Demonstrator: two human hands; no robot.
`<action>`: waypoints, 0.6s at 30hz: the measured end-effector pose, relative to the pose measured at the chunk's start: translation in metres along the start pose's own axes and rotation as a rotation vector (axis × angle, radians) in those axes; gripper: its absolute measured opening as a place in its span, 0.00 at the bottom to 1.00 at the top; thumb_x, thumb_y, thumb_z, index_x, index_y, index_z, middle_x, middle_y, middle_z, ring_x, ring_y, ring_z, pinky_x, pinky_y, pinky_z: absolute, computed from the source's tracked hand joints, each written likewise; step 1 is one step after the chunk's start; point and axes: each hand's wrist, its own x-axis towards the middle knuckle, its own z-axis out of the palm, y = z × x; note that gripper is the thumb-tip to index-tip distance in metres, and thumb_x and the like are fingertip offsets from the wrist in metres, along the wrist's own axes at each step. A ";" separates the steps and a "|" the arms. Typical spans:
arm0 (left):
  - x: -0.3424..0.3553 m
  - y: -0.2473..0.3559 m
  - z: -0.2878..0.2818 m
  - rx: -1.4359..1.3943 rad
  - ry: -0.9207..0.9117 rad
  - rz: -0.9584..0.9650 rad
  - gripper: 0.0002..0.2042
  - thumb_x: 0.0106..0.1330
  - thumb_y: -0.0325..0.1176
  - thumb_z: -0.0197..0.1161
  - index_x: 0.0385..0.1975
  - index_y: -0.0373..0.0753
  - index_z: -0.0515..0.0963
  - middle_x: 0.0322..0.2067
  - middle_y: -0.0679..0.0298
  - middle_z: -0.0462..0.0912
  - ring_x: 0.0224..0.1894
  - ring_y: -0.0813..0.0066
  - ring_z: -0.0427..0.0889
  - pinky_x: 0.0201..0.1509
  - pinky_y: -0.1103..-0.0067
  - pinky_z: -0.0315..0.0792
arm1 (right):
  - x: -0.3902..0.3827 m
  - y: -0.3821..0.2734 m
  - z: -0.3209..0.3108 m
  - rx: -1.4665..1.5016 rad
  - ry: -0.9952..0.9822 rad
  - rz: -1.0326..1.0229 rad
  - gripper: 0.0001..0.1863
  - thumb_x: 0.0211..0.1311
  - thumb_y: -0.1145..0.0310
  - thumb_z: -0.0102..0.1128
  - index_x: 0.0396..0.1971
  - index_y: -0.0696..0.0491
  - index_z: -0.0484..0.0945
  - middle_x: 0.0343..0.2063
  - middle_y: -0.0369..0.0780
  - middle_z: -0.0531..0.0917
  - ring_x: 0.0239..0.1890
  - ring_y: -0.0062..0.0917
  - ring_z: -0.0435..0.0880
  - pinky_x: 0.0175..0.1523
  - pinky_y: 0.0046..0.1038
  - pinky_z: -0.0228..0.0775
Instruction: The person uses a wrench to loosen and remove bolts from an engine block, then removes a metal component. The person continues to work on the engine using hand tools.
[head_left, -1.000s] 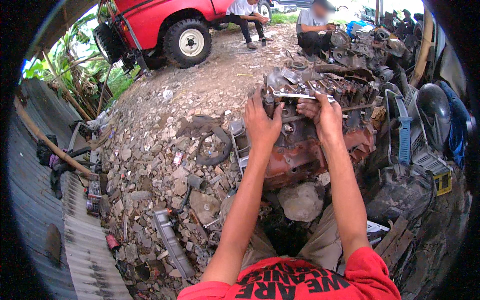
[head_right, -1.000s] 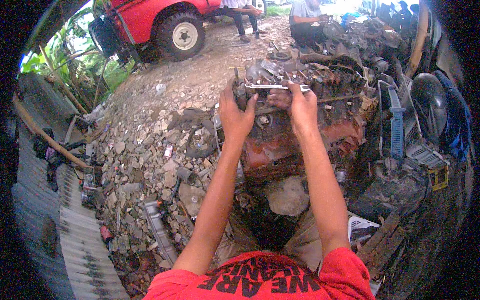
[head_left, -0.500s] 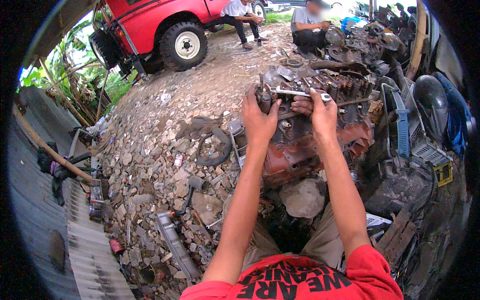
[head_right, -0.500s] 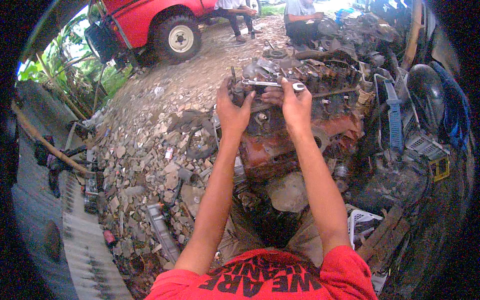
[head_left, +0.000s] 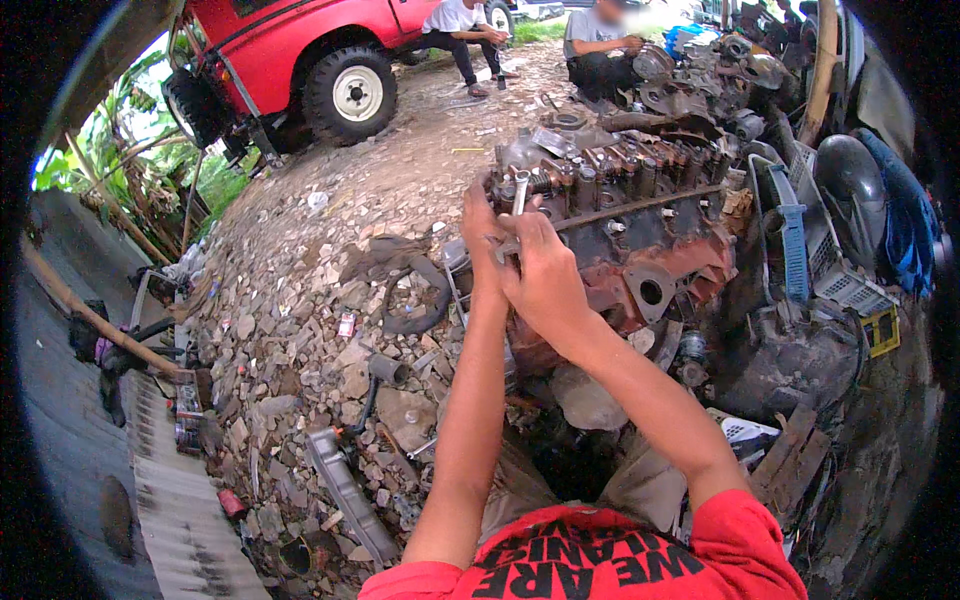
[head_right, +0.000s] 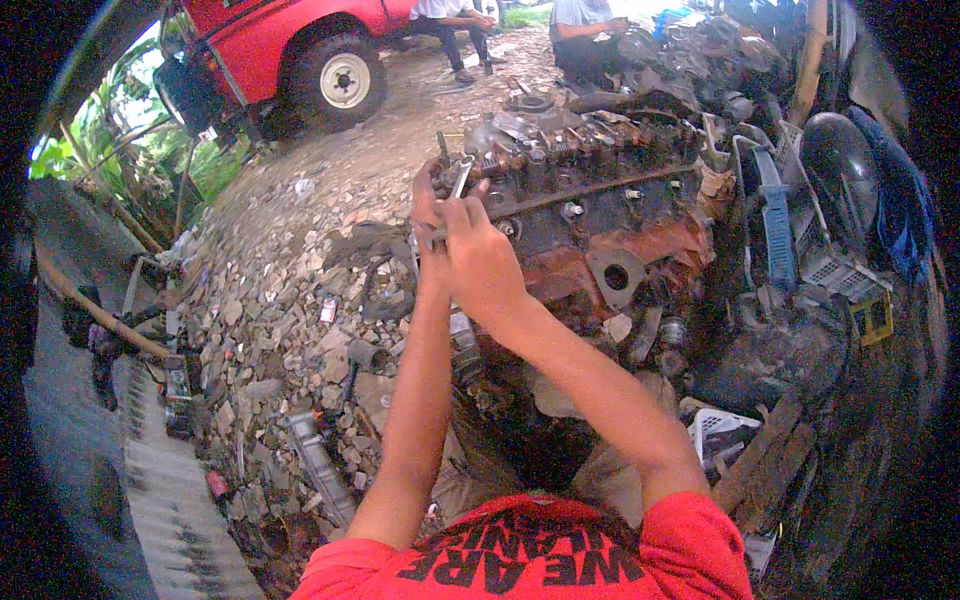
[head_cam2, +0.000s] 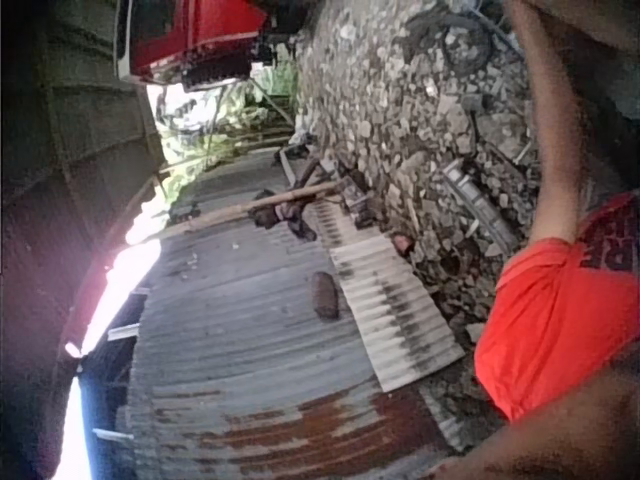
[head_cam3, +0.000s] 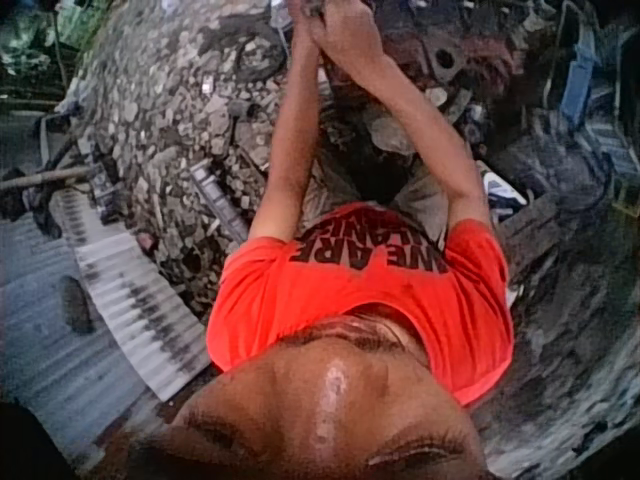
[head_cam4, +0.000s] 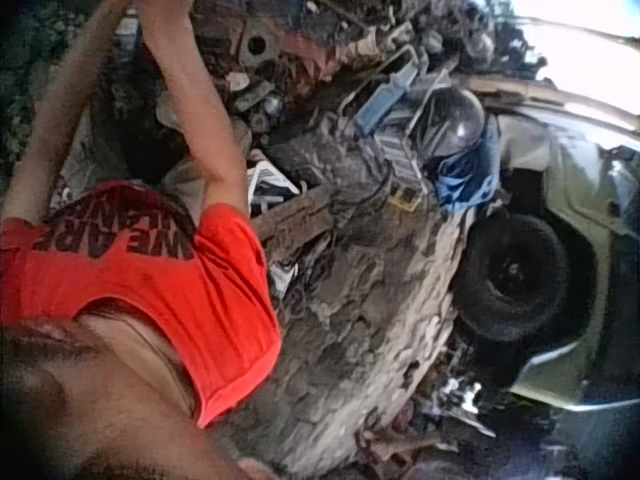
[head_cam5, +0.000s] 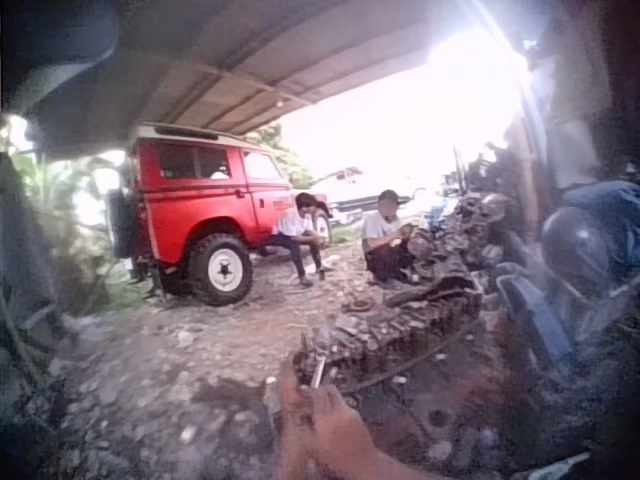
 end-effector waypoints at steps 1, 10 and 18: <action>0.001 -0.004 0.000 -0.031 0.005 0.000 0.29 0.55 0.32 0.77 0.54 0.34 0.71 0.42 0.59 0.82 0.40 0.70 0.81 0.45 0.75 0.77 | 0.003 0.001 0.001 -0.007 -0.026 -0.002 0.17 0.56 0.75 0.64 0.45 0.60 0.74 0.39 0.54 0.79 0.43 0.52 0.80 0.47 0.45 0.73; -0.001 0.028 -0.004 0.086 -0.048 -0.110 0.36 0.50 0.43 0.78 0.58 0.33 0.70 0.50 0.46 0.80 0.54 0.44 0.78 0.60 0.59 0.68 | 0.008 -0.007 -0.044 0.237 0.433 0.036 0.06 0.68 0.70 0.61 0.36 0.56 0.76 0.27 0.34 0.79 0.29 0.18 0.75 0.35 0.23 0.70; 0.008 0.022 -0.007 0.291 -0.159 -0.153 0.39 0.45 0.42 0.75 0.58 0.30 0.69 0.52 0.44 0.76 0.58 0.45 0.73 0.63 0.58 0.65 | -0.049 0.032 -0.071 0.481 0.510 0.480 0.08 0.73 0.65 0.58 0.33 0.51 0.74 0.20 0.27 0.72 0.20 0.10 0.67 0.24 0.16 0.58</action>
